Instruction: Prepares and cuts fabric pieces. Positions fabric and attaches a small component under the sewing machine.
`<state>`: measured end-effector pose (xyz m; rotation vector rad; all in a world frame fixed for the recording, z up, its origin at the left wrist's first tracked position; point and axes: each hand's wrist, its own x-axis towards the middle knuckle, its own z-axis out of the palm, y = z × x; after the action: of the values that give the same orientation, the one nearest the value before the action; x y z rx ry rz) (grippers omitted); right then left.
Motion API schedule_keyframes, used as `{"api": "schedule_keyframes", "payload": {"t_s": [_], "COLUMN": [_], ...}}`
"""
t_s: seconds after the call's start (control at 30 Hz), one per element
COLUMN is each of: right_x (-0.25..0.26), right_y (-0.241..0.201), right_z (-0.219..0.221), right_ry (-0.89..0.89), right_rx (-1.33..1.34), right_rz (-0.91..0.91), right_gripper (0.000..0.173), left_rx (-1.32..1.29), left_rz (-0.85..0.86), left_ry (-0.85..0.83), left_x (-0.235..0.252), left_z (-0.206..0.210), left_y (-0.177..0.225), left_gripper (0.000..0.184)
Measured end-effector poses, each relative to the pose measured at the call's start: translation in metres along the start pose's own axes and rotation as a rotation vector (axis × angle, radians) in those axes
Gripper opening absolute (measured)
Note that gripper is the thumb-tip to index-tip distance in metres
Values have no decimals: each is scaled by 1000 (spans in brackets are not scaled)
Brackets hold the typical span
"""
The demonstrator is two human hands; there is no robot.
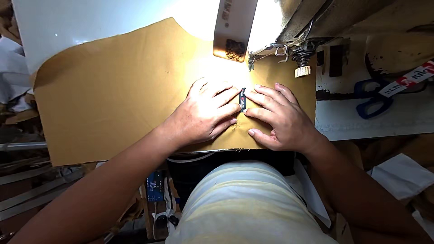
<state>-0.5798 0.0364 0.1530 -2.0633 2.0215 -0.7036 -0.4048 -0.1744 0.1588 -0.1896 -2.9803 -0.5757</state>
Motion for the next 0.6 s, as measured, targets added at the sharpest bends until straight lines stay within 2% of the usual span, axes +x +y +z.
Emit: {"api": "schedule_keyframes", "payload": {"t_s": [0.3, 0.43, 0.6], "right_x": [3, 10, -28], "right_y": [9, 21, 17], "right_z": [-5, -27, -79], "right_ry": [-29, -53, 146], "right_rx": [41, 20, 6], "right_rz": [-4, 28, 203], "right_gripper": [44, 47, 40], "left_rx": [-7, 4, 32], "left_rz": [-34, -58, -66], "left_ry": [8, -5, -43], "left_x": [1, 21, 38], "left_z": [4, 3, 0], "left_y": [3, -8, -21], "left_gripper": [44, 47, 50]}}
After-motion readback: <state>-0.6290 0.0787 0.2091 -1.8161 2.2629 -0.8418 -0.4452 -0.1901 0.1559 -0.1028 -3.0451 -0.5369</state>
